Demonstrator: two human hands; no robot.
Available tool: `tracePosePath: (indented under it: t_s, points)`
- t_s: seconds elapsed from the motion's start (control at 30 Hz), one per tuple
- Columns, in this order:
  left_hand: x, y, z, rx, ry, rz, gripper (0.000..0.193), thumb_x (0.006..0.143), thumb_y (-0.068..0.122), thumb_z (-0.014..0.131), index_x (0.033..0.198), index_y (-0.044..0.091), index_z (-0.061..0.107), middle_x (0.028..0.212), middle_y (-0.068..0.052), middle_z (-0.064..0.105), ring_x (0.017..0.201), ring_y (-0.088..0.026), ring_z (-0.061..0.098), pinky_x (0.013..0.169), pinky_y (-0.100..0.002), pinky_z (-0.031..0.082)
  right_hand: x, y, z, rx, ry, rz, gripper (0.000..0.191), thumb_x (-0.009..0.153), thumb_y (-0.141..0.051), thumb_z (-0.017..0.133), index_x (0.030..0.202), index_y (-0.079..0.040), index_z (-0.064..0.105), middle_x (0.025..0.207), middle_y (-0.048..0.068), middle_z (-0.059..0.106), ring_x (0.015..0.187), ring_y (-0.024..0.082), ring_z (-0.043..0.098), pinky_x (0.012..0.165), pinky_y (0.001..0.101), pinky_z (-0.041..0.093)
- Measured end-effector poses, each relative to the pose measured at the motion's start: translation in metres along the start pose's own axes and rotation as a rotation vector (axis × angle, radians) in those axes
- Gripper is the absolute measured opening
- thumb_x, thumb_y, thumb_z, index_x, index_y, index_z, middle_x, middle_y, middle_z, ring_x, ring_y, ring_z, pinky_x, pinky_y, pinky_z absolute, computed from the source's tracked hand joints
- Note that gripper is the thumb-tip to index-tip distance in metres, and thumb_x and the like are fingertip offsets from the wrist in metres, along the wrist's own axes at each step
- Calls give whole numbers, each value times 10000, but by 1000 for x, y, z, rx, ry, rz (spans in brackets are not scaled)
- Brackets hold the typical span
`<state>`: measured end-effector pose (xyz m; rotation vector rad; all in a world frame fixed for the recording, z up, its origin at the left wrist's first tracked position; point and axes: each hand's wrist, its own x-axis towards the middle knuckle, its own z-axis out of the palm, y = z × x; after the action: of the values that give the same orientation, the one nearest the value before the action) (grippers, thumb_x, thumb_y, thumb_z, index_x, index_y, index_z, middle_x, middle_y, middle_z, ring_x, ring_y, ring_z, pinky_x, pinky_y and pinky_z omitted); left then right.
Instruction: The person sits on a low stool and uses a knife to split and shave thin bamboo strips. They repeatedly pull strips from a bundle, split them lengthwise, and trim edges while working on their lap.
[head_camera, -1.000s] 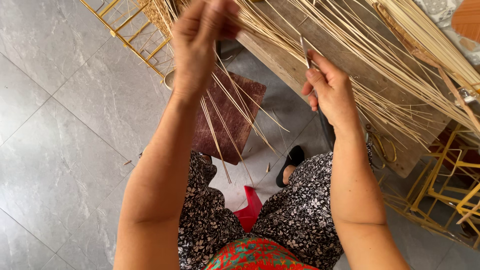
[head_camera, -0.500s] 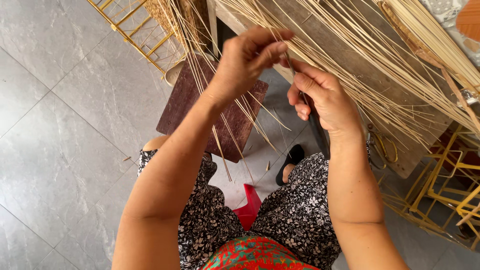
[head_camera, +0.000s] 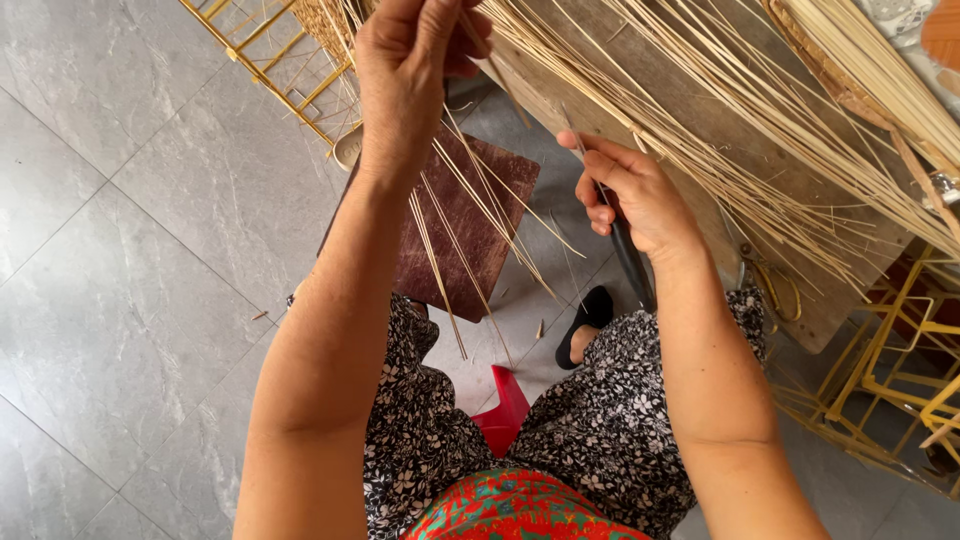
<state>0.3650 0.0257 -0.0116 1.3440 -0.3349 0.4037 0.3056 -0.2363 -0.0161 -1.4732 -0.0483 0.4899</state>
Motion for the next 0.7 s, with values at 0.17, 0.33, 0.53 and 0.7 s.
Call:
tracePosePath:
  t_s: [0.17,0.33,0.53,0.7]
  points:
    - [-8,-13,7,55,-66,-250,195,1022,220,626,1100,74,729,882,-27,748,702,-84,718,592,-237,615,-7,8,8,7,50,-169,416,1032,-348,614,1305,-38,667,728,-27,573,494,18,462,433,186,393]
    - [-25,-22,48,274,-197,-454,191,1017,209,640,1044,54,748,814,-13,745,643,-62,702,574,-218,641,-4,15,13,-85,57,-211,341,993,-307,725,1155,-8,703,758,-52,553,517,6,432,434,185,354]
    - [-29,-21,58,127,-150,-495,276,978,169,680,1217,35,718,800,-20,743,647,-44,675,591,-222,610,8,19,-18,-245,294,-223,156,1012,-205,718,936,-73,683,657,-47,562,491,18,470,423,189,369]
    - [-28,-19,45,116,-174,-451,267,981,160,671,1208,26,715,801,-21,720,650,-50,668,584,-217,610,11,18,-87,-478,608,-155,100,993,-131,711,906,-99,675,667,-31,594,481,28,507,390,212,390]
